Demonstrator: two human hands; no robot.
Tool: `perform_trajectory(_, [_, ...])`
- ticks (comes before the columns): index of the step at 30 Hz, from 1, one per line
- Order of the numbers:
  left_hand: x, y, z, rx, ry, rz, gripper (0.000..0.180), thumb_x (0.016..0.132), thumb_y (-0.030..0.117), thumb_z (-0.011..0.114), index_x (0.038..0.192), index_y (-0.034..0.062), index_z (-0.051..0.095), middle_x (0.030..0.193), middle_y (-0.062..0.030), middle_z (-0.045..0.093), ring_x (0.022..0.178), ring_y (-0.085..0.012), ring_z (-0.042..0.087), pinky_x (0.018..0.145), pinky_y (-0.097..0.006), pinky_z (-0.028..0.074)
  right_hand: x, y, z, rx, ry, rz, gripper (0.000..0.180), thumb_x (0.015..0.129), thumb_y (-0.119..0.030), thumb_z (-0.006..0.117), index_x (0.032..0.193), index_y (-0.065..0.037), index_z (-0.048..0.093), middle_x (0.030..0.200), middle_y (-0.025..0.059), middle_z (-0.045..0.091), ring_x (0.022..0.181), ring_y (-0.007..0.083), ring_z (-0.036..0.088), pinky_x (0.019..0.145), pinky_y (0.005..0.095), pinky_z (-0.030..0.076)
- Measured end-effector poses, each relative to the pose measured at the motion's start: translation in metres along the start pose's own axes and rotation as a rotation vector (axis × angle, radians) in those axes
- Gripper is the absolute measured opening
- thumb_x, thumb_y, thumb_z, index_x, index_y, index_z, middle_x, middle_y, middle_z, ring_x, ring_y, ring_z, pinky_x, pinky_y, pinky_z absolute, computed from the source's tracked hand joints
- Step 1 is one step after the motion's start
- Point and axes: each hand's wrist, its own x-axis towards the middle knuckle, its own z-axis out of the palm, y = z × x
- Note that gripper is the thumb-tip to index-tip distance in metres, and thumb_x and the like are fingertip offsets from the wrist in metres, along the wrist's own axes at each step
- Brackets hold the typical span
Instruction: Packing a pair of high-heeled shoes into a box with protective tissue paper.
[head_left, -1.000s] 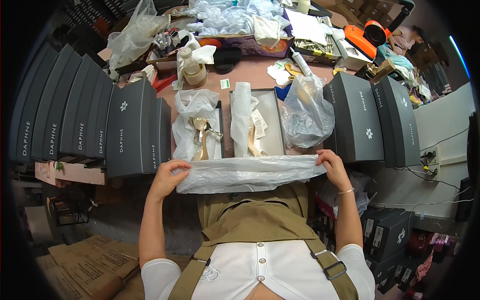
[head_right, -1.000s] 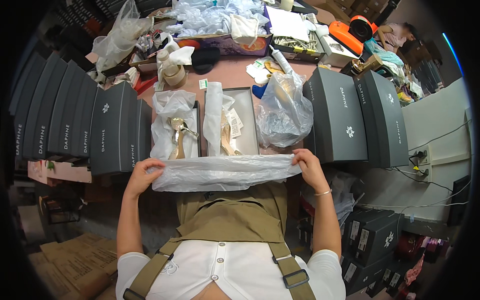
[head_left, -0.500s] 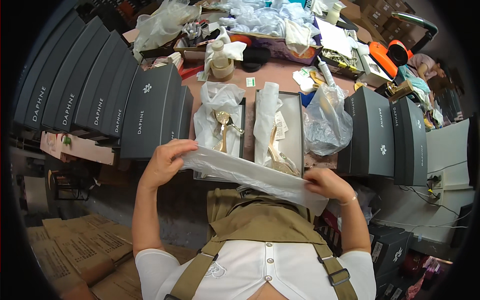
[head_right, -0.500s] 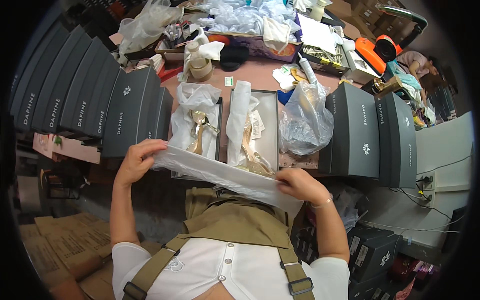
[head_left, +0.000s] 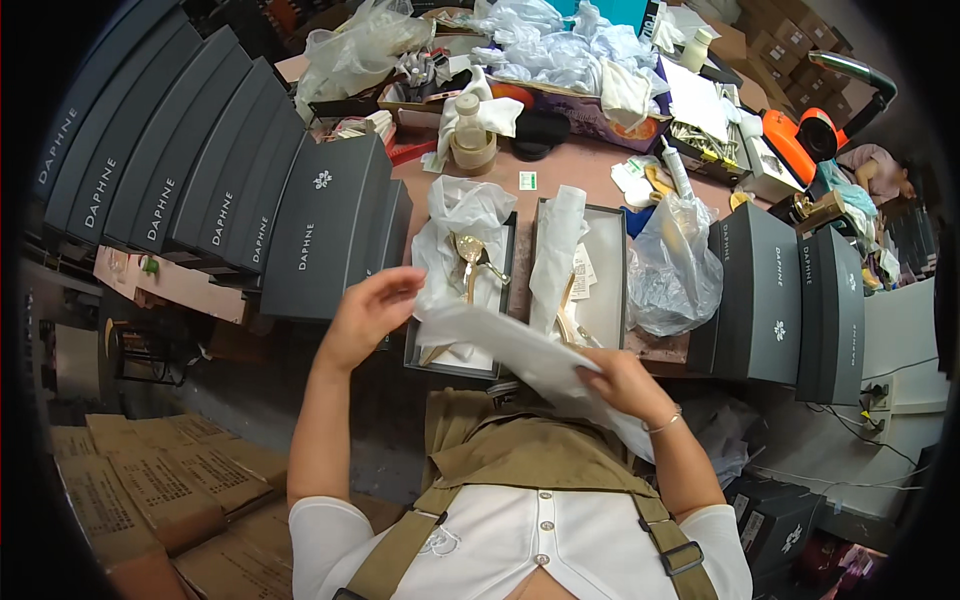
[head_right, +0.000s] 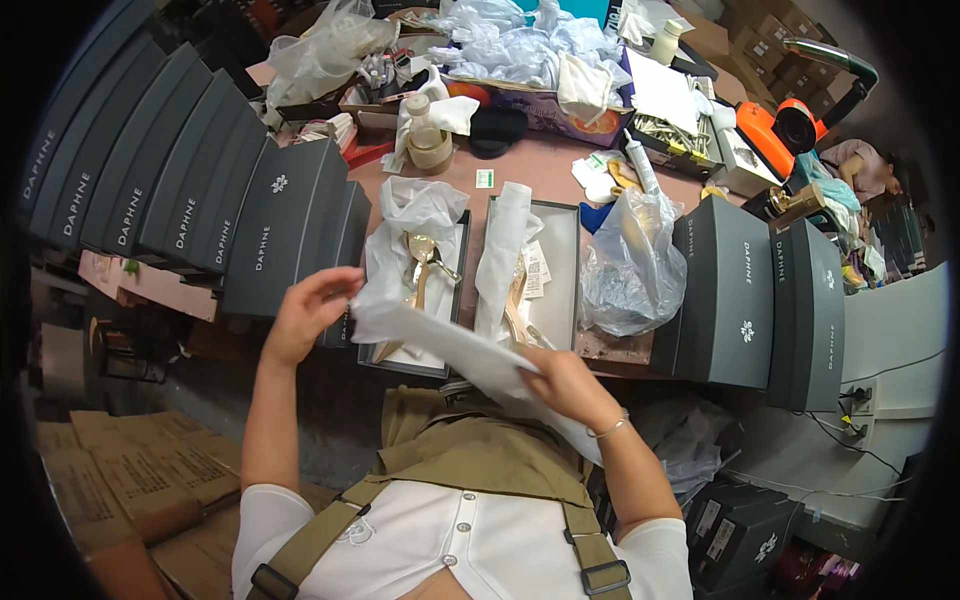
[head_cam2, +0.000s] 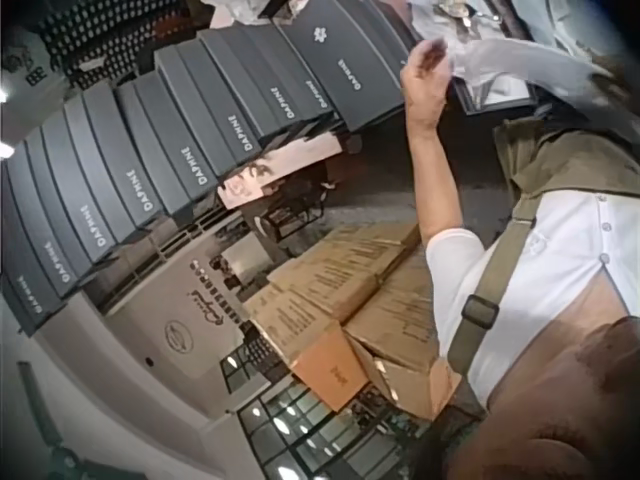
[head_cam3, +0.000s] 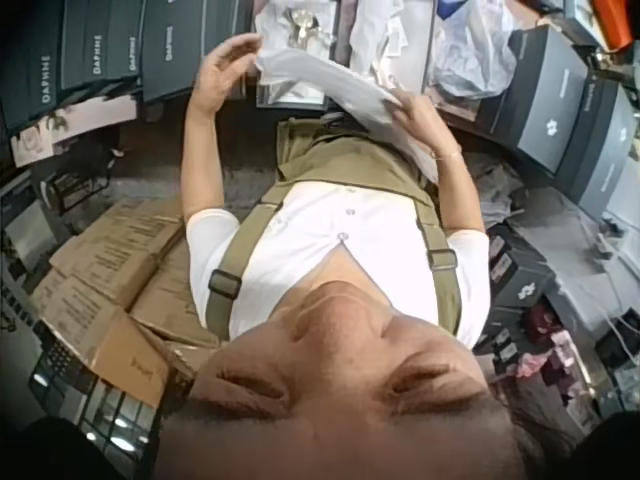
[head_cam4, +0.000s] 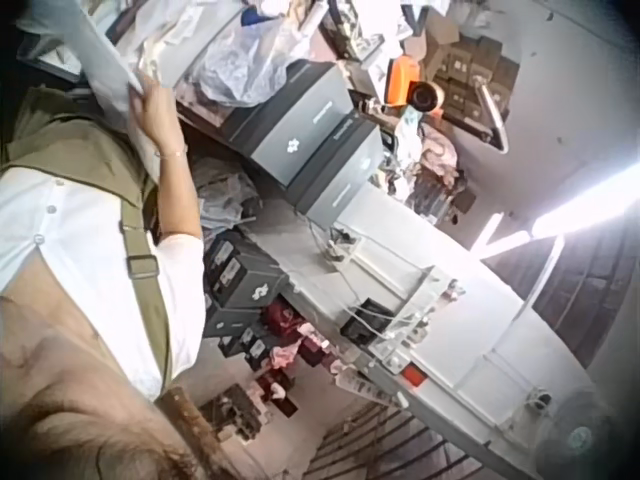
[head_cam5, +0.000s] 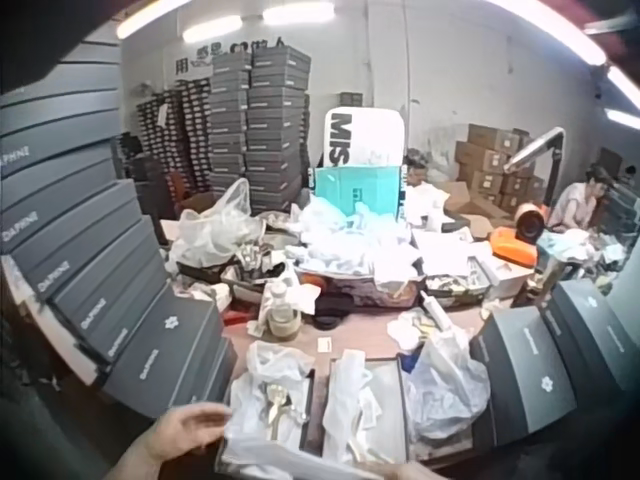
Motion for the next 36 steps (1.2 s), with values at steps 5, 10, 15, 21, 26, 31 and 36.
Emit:
perform_trajectory(5, [0.06, -0.098, 0.031, 0.954, -0.014, -0.223, 0.041, 0.082, 0.024, 0.069, 0.107, -0.0064, 0.061, 0.082, -0.0135, 0.067, 0.078, -0.0157, 0.064, 0.068, -0.03, 0.05, -0.019, 0.016, -0.015, -0.004, 0.253, 0.0, 0.014, 0.085, -0.008, 0.061, 0.096, 0.001, 0.062, 0.075, 0.0206, 0.058, 0.068, 0.0345, 0.056, 0.066, 0.0363, 0.046])
perform_trajectory(10, [0.035, -0.099, 0.013, 0.384, 0.123, -0.208, 0.034, 0.08, 0.012, 0.066, 0.11, -0.0046, 0.06, 0.093, -0.0148, 0.068, 0.085, -0.0216, 0.066, 0.076, -0.032, 0.05, -0.026, -0.004, -0.041, 0.187, 0.3, 0.147, 0.02, 0.084, -0.006, 0.062, 0.103, 0.002, 0.061, 0.08, 0.0166, 0.061, 0.069, 0.0297, 0.055, 0.069, 0.0343, 0.047])
perform_trajectory(15, [-0.044, -0.027, 0.037, 0.245, 0.161, 0.248, 0.036, 0.075, -0.012, 0.063, 0.107, 0.002, 0.061, 0.104, -0.0095, 0.064, 0.104, -0.0216, 0.059, 0.097, -0.039, 0.044, 0.001, -0.01, -0.053, -0.251, 0.401, -0.208, 0.035, 0.082, -0.002, 0.06, 0.117, -0.004, 0.057, 0.087, 0.0155, 0.06, 0.072, 0.0351, 0.059, 0.067, 0.0391, 0.048])
perform_trajectory(21, [-0.03, -0.015, 0.078, 0.29, -0.103, 0.697, 0.022, 0.071, 0.004, 0.073, 0.092, 0.0028, 0.067, 0.102, -0.0113, 0.065, 0.117, -0.0327, 0.054, 0.099, -0.042, 0.043, 0.049, -0.035, -0.045, -0.521, 0.288, -0.169, 0.028, 0.088, -0.01, 0.047, 0.113, -0.006, 0.059, 0.087, 0.0176, 0.061, 0.077, 0.0371, 0.061, 0.067, 0.0433, 0.048])
perform_trajectory(26, [-0.04, -0.018, 0.089, 0.449, -0.182, 0.831, 0.022, 0.072, 0.006, 0.072, 0.094, 0.0047, 0.067, 0.111, -0.0099, 0.062, 0.119, -0.0329, 0.053, 0.104, -0.045, 0.041, 0.056, -0.024, -0.05, 0.412, 0.065, 0.206, 0.029, 0.089, -0.016, 0.05, 0.11, 0.001, 0.06, 0.084, 0.0111, 0.064, 0.074, 0.0197, 0.063, 0.064, 0.0363, 0.05])
perform_trajectory(31, [-0.049, -0.025, 0.096, 0.505, -0.18, 0.857, 0.022, 0.074, 0.004, 0.07, 0.096, 0.0055, 0.068, 0.132, -0.016, 0.047, 0.129, -0.0341, 0.043, 0.105, -0.047, 0.041, 0.02, -0.032, -0.038, 0.984, 0.06, 0.205, 0.041, 0.093, -0.031, 0.055, 0.117, 0.002, 0.057, 0.106, 0.0064, 0.062, 0.088, 0.0138, 0.06, 0.075, 0.028, 0.05])
perform_trajectory(36, [-0.04, -0.049, 0.092, -0.197, 0.074, 0.183, 0.07, 0.086, 0.012, 0.064, 0.145, 0.0057, 0.028, 0.147, -0.0193, 0.029, 0.133, -0.0338, 0.037, 0.108, -0.042, 0.035, 0.012, -0.039, -0.015, 0.731, 0.194, 0.095, 0.034, 0.091, -0.029, 0.062, 0.102, 0.003, 0.064, 0.089, 0.0029, 0.062, 0.083, 0.0094, 0.053, 0.074, 0.0278, 0.046])
